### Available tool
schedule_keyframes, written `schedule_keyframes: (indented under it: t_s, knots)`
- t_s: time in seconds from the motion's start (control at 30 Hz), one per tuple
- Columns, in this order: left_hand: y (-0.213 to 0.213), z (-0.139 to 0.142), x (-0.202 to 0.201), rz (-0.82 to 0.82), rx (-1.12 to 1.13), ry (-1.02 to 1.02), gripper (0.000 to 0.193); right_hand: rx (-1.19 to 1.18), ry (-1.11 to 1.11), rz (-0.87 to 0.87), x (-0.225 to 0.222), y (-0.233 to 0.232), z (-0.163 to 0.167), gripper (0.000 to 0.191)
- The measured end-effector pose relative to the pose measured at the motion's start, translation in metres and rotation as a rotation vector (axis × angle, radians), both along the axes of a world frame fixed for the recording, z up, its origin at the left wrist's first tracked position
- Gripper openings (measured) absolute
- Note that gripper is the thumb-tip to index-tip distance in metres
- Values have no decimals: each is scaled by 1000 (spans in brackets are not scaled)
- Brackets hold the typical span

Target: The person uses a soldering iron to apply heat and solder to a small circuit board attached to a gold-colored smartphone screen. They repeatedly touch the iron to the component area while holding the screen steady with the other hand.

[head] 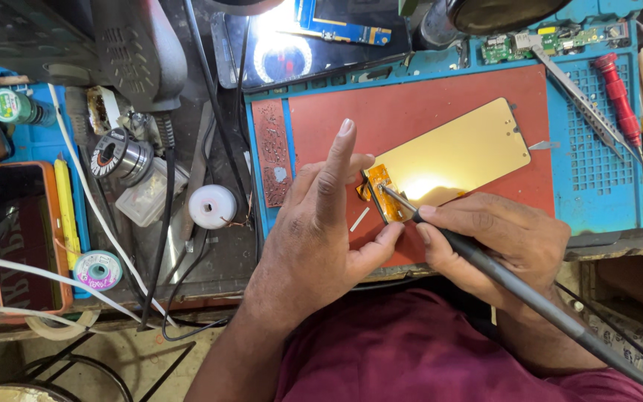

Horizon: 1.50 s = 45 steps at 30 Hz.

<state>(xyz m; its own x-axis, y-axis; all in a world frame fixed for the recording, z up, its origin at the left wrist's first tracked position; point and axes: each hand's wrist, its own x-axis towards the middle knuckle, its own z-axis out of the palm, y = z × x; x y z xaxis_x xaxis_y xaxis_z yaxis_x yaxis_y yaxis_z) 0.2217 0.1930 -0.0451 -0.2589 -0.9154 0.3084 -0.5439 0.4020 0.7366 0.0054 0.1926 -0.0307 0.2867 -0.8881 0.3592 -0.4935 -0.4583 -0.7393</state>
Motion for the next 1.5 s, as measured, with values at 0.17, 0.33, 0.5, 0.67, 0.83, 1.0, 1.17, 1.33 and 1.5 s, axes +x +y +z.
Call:
schedule_keyframes:
  t_s: [0.17, 0.33, 0.5, 0.67, 0.83, 1.0, 1.17, 1.33, 1.5]
  knots:
    - [0, -1, 0, 0, -4, -7, 113, -43, -9, 24, 1, -3, 1, 23]
    - [0, -3, 0, -6, -3, -5, 114, -55, 0, 36, -1, -3, 0, 22]
    - [-1, 0, -1, 1, 2, 6, 113, -86, -4, 42, -2, -4, -4, 22]
    - [-2, 2, -2, 4, -15, 9, 113, -86, -37, 46, -5, -6, -5, 21]
    - [-3, 4, -4, 8, -31, 3, 112, -105, -39, 55, -4, -9, 0, 22]
    - [-2, 5, -12, 25, -19, 6, 110, -88, -39, 63, -14, -8, -4, 24]
    - [-4, 8, -33, 62, -31, -51, 112, -51, -125, 67, -57, 1, -9, 20]
    - [-7, 9, -41, 96, -32, -67, 117, -65, -228, -136, -108, 6, -6, 8]
    - [-6, 9, -44, 94, -22, -102, 118, -234, 108, -634, -188, -28, -5, 11]
